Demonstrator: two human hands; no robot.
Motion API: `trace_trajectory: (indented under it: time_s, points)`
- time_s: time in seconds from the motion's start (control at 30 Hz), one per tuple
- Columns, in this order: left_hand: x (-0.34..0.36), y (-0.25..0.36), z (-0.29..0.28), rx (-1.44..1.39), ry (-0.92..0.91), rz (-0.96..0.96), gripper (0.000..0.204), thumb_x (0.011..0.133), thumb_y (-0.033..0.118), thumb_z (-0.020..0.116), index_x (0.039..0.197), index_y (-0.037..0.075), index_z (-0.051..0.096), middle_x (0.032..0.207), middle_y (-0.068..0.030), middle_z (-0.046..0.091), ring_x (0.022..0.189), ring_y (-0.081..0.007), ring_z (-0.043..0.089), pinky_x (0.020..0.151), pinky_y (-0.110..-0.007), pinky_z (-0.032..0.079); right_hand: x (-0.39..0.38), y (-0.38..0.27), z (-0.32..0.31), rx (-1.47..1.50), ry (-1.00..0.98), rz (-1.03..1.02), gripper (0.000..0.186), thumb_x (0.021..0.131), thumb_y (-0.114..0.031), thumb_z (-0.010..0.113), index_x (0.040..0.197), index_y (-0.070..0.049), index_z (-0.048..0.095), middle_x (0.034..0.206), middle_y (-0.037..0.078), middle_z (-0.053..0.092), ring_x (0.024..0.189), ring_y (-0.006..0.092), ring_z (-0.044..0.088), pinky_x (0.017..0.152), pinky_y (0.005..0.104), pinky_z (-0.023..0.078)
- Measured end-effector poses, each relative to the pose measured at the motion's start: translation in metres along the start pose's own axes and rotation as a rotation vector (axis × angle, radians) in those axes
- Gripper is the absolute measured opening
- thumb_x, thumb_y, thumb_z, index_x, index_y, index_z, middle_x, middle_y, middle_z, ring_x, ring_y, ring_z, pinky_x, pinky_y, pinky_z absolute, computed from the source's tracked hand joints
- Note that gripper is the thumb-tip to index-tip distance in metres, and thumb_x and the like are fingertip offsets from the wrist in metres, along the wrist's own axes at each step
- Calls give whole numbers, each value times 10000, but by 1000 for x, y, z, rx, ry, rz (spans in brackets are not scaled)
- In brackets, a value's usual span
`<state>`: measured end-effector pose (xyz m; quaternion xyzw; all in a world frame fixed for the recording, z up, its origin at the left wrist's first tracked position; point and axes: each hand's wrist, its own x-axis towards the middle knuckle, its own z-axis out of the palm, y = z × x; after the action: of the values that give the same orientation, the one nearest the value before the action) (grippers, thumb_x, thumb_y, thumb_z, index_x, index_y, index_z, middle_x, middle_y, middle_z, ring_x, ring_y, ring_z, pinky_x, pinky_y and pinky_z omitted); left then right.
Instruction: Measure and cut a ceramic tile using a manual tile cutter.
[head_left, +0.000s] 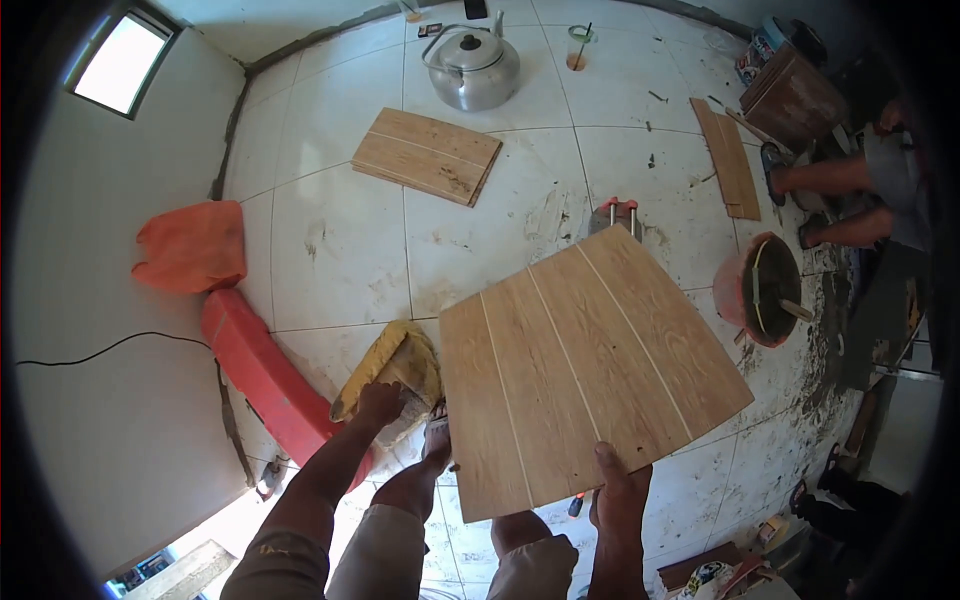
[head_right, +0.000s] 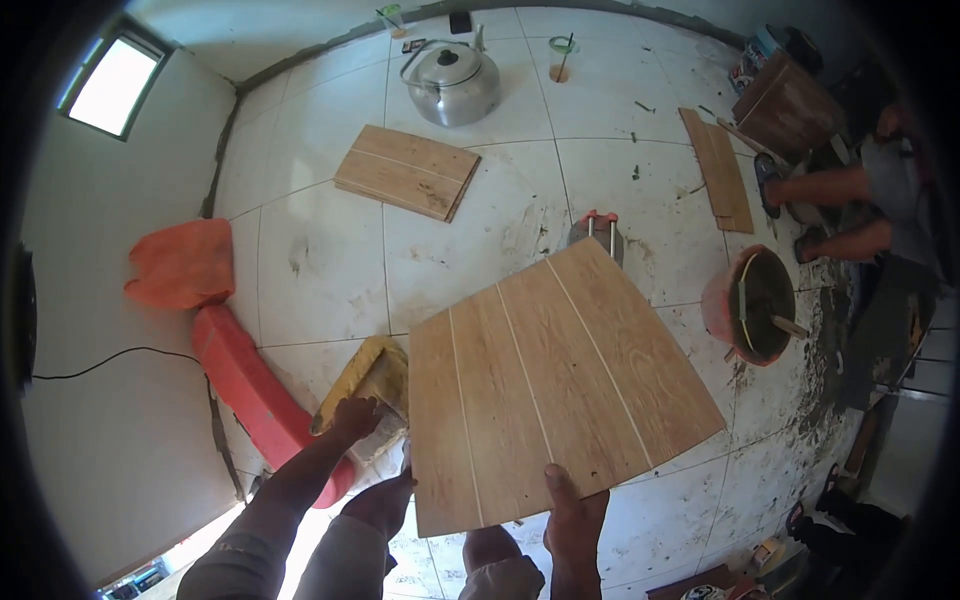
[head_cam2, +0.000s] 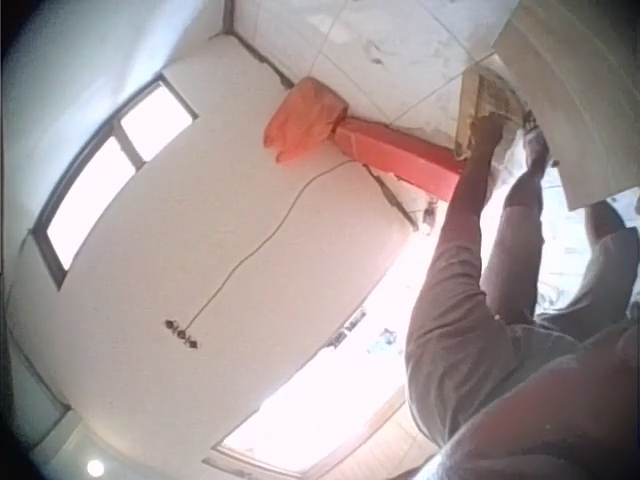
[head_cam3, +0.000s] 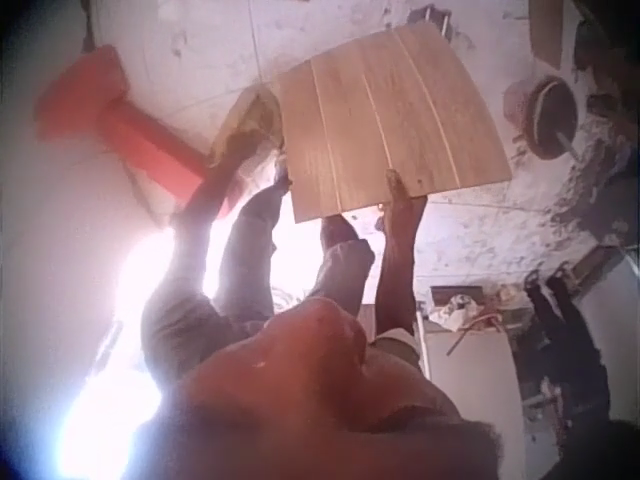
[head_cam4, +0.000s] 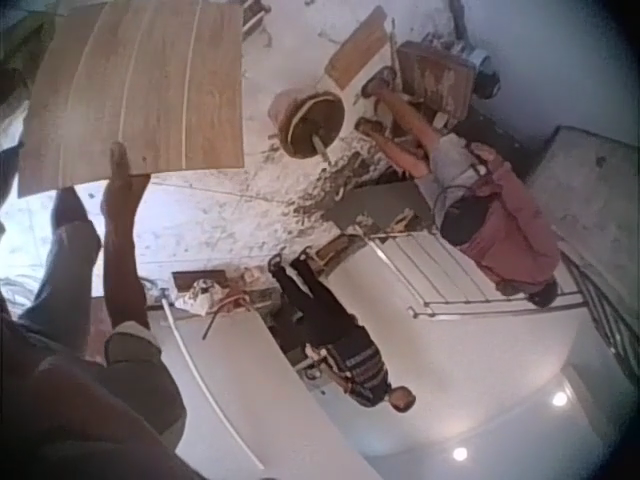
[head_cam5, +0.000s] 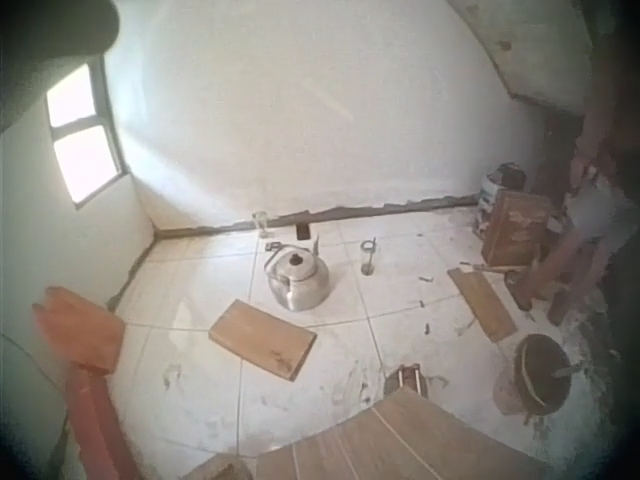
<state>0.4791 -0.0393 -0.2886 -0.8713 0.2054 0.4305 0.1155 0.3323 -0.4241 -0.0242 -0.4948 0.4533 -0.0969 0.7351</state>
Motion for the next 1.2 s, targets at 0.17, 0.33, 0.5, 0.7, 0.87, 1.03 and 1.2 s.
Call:
trace_trajectory:
  time_s: [0.17,0.33,0.5,0.7,0.87,1.03,1.2]
  points:
    - [33,-1,36,-145,861,154,336,898,402,621,1033,95,642,1090,-151,621,1016,-344,591,917,-501,440,84,59,27,121,-49,-43,630,821,-78,697,1381,23,427,1297,131,528,1192,243,517,1051,387,398]
    - [57,6,-15,-1538,439,112,749,993,646,356,1316,-1,550,1333,-198,557,1261,-338,510,1071,-455,373,121,131,31,264,-75,-128,577,842,-83,680,1360,29,452,1296,138,537,1178,250,532,1038,395,412]
    - [72,92,-151,-2207,-101,367,852,973,682,389,1376,-57,519,1375,-250,550,1314,-331,491,1093,-434,371,154,208,13,235,-171,-387,498,881,-85,671,1328,35,486,1253,146,574,1151,250,556,1020,384,433]
    - [120,93,-101,-1702,438,-90,699,949,529,614,1259,-97,587,1183,-174,643,1051,-238,598,919,-376,481,147,287,11,-168,-274,-421,440,934,-99,651,1330,15,498,1216,138,608,1139,287,615,1012,434,482]
    - [139,66,-71,-1612,716,48,596,932,473,674,1102,-98,654,980,-119,684,870,-186,604,798,-327,500,138,350,6,389,-661,337,359,974,-211,654,1262,-10,581,1241,134,638,1109,243,651,885,374,563]
    - [137,63,-61,-1354,825,38,549,926,477,677,913,-72,654,760,-83,639,695,-148,563,636,-332,479,135,384,15,335,-728,487,393,998,-239,611,1289,22,572,1205,148,682,1101,257,664,909,381,548]
    - [133,72,-71,-1362,696,-46,602,948,469,647,1059,-122,660,874,-134,697,776,-193,627,716,-347,513,145,395,16,220,-709,481,422,998,-252,609,1291,50,576,1190,153,693,1088,246,668,920,376,534]
